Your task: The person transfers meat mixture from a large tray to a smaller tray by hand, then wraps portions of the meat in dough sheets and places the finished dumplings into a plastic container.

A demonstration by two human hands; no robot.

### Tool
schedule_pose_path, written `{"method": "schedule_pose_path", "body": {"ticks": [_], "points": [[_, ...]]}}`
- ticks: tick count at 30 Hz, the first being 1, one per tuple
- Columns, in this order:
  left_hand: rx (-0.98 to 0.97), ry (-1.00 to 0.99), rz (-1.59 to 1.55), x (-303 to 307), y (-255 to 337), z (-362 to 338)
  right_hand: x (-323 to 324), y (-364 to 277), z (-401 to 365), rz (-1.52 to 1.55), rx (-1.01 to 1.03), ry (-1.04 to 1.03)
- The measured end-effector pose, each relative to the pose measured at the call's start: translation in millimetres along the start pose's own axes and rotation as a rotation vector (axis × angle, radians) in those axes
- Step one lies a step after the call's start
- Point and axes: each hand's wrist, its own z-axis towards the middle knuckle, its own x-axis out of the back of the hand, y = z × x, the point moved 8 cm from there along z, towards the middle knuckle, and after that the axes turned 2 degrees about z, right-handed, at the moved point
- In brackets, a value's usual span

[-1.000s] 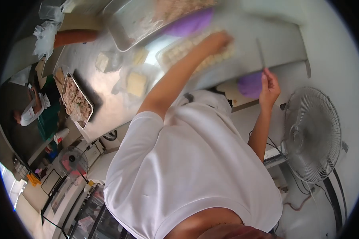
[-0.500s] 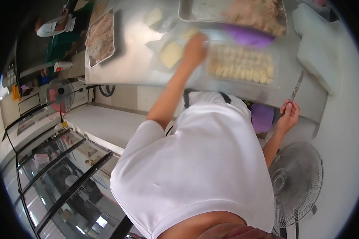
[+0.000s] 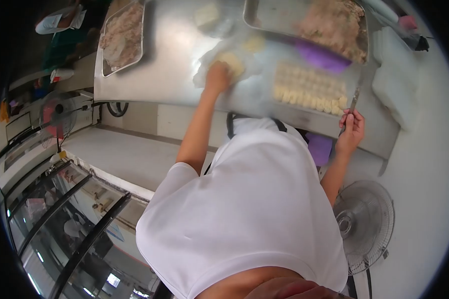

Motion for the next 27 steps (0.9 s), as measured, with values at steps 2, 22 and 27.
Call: {"method": "schedule_pose_path", "body": {"ticks": [2,22,27], "points": [[0.008,-0.052,-0.058,2.9,-11.1,2.5,-20.8,6.0,-5.8,-0.012,-0.055,-0.059],[0.294,0.344,-0.954,75.8,-52.0,16.8,-256.9,50.6,-38.8,-0.995,0.129,-0.891],[0.503,0.364,-1.204,69.5,-56.6,3.5,-221.3,7.3,49.0,-0.873,0.453,-0.651]]}}
